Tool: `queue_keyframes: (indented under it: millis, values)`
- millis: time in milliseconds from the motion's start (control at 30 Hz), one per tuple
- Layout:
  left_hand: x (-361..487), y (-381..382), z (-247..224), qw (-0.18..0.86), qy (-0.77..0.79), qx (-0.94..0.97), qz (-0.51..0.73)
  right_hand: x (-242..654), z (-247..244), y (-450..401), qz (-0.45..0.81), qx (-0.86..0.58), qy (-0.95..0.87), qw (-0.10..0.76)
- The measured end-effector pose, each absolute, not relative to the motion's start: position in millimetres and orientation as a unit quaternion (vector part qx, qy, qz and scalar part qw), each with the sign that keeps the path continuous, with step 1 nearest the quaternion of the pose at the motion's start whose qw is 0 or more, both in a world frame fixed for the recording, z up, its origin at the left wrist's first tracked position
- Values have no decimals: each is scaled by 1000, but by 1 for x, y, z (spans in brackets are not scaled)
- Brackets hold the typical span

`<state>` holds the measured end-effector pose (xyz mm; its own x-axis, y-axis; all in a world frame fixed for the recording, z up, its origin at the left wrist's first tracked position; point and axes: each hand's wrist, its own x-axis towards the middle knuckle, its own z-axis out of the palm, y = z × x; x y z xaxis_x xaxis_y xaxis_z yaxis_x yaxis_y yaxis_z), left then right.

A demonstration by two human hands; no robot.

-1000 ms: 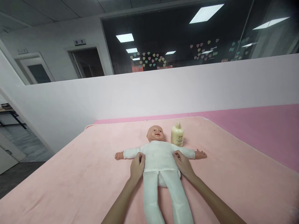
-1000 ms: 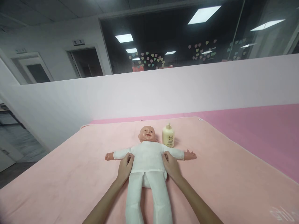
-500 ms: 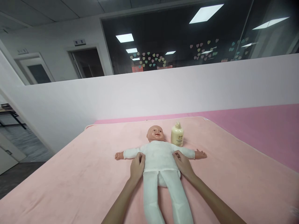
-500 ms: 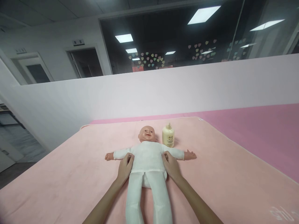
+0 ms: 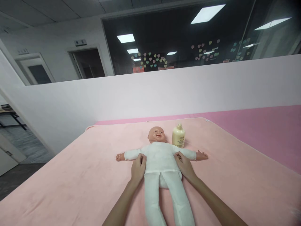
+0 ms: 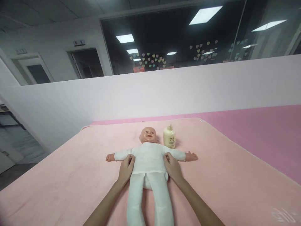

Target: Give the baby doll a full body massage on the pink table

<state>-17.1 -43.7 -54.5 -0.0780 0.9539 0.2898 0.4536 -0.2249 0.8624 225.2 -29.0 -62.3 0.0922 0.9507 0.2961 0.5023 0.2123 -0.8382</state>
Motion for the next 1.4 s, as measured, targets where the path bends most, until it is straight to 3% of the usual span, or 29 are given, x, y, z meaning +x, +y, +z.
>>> queue_keyframes:
  millis: [1400]
  values:
    - [-18, -44, -53, 262, 567, 628, 465, 224, -59, -29, 247, -579, -624, 463]
